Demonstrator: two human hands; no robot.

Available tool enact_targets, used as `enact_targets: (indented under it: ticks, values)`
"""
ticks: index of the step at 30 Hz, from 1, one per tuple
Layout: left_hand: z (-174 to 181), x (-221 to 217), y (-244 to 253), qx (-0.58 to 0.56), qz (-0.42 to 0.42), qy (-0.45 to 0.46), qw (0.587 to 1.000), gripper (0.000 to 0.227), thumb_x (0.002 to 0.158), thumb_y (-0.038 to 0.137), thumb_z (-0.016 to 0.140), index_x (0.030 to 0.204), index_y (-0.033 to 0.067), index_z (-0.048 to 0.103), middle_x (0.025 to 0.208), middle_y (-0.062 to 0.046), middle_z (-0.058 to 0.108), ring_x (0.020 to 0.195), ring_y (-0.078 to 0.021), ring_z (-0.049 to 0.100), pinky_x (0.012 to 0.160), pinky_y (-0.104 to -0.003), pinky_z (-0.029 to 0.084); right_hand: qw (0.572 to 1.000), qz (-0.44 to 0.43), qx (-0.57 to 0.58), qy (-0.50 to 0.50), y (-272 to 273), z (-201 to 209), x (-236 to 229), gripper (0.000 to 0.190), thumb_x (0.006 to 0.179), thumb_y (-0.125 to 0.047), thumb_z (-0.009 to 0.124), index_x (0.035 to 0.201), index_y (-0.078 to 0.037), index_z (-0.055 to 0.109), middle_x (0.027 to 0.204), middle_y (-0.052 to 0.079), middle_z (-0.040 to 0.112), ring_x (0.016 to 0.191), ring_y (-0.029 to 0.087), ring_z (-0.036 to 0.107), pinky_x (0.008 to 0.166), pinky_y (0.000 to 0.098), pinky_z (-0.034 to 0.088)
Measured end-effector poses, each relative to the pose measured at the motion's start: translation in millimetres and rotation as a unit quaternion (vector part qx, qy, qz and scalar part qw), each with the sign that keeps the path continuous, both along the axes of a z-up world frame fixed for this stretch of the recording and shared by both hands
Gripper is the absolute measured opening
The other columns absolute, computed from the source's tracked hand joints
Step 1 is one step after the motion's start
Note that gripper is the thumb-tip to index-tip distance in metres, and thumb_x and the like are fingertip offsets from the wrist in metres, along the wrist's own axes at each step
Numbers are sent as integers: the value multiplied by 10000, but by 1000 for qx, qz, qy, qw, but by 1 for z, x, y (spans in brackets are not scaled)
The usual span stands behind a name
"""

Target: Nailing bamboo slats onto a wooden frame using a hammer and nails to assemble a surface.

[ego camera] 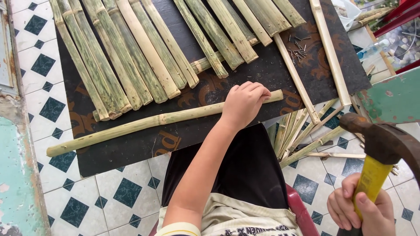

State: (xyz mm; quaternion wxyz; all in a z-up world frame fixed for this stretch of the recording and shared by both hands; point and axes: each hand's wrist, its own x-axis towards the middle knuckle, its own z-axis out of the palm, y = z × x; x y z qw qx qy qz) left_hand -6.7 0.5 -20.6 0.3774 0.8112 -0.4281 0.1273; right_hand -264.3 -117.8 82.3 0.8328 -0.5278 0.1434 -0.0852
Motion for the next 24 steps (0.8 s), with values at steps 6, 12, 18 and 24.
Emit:
enact_targets:
  ticks: [6,12,18,24]
  values:
    - [-5,2,-1,10,-2,-6,1000,92,847,161,557,769,166,605,833,76,617,772,-134,560,593,-295,397,1000,19,-16,-2,7,-1,5,194,894,-176,473,803,-4,469,413,2,376,317,107,336,289,239,327]
    - [-5,5,1,-7,-60,61,996,97,843,116,534,764,98,588,825,0,619,755,-190,560,649,-317,447,999,40,-9,10,9,-7,14,199,899,-168,461,799,4,464,423,6,383,320,107,331,297,239,341]
    - [-6,3,-1,-4,-35,40,999,93,828,150,567,741,120,580,810,35,623,766,-170,566,617,-310,426,992,103,-69,4,10,-14,33,218,910,-162,424,850,41,477,469,15,402,326,95,369,291,199,360]
    - [-2,-1,-2,9,-4,13,1000,91,821,146,571,731,135,566,822,60,602,761,-156,564,600,-302,398,947,83,-219,220,18,0,76,338,890,-172,393,1113,20,560,474,39,325,293,154,349,326,249,342]
